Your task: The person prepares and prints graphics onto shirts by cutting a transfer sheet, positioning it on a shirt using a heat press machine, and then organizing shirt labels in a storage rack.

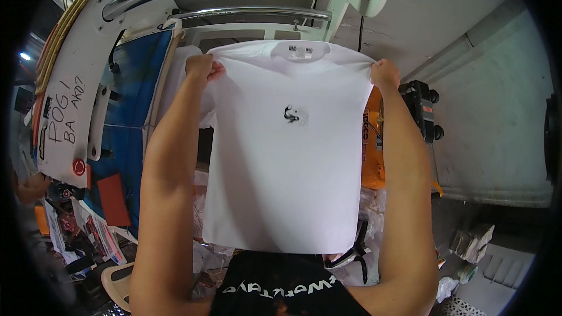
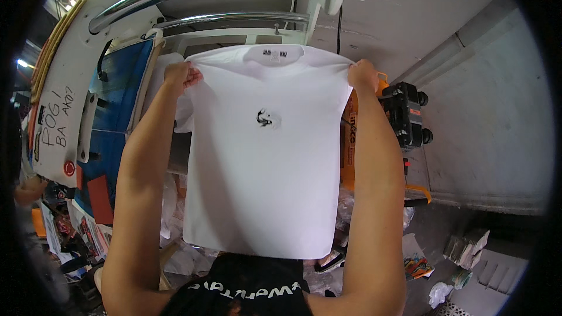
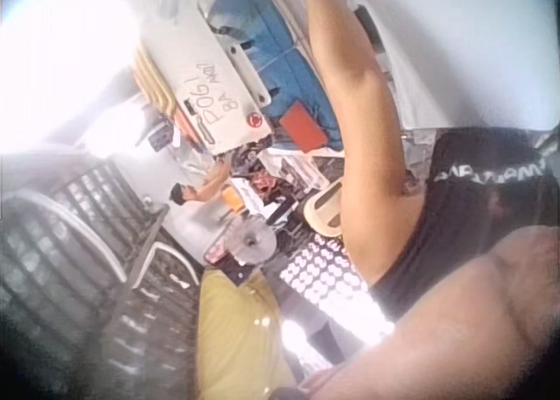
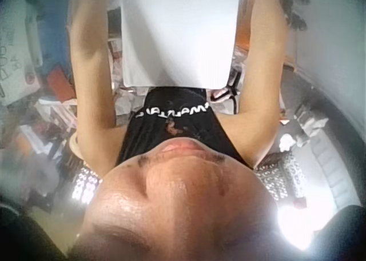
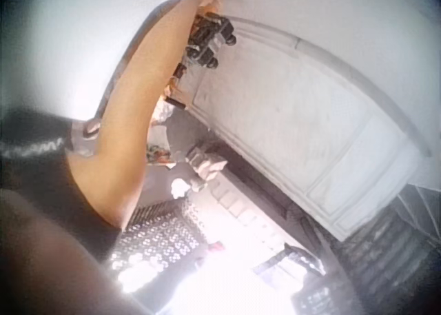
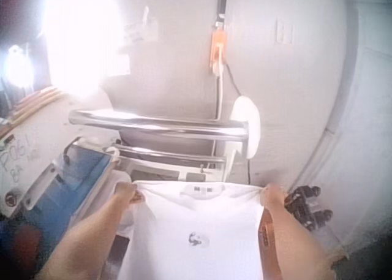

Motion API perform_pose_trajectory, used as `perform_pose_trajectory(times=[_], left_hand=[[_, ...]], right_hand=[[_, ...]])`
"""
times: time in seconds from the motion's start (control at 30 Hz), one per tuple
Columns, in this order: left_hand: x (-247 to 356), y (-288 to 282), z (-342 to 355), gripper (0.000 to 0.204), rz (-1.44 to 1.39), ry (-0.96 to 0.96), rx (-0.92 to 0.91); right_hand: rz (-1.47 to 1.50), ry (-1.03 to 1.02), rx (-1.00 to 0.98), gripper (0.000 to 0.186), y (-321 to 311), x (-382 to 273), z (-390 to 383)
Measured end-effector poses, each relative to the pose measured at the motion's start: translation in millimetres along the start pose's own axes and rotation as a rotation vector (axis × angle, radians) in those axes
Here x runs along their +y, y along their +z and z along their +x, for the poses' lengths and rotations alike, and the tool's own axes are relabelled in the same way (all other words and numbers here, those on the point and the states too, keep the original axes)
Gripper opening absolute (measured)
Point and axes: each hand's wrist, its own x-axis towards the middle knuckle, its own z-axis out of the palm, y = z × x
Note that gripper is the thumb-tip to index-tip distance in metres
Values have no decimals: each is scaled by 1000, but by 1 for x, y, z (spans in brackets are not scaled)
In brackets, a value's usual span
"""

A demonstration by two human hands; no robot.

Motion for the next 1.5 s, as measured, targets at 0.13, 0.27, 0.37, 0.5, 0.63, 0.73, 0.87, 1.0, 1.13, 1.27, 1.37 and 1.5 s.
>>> perform_pose_trajectory(times=[0.13, 0.27, 0.37, 0.5, 0.63, 0.73, 0.87, 1.0, 1.13, 1.27, 1.37, 1.5], left_hand=[[0, 31, -4, 42, -32, 413, -99], [-40, 50, -57, 57, 730, 980, -114], [-79, 43, -102, 56, 1172, 1045, -93], [-85, 38, -113, 54, 1213, 1009, 64], [-56, 53, -82, 54, 1385, 990, -12], [-35, 68, -59, 56, 1288, 875, -54], [-45, 69, -69, 59, 1292, 792, 165], [-106, 18, -138, 64, 1249, 980, 138], [-178, -77, -244, 64, 633, 504, -77], [-200, -147, -351, 50, 788, 609, -14], [-142, -224, -377, 22, 785, 1204, 27], [-51, -338, -350, 18, 679, 1291, 752]], right_hand=[[104, -204, 109, 32, 6, -36, 18], [244, -841, 58, 29, 29, -65, -61], [206, -1394, -250, 27, 43, -76, -133], [-57, -1492, -132, 19, 54, -98, -166], [-117, -1341, -44, 24, 54, -109, -171], [323, -823, 157, 28, 30, -87, -149], [1097, -34, 48, 23, -30, 45, -114], [779, 181, -361, 26, -5, 200, -211], [991, 789, -841, 32, 28, 265, -385], [1185, 663, -841, 42, 22, 279, -459], [881, 884, -656, 35, 37, 293, -475], [449, 593, -721, 31, 98, 298, -512]])
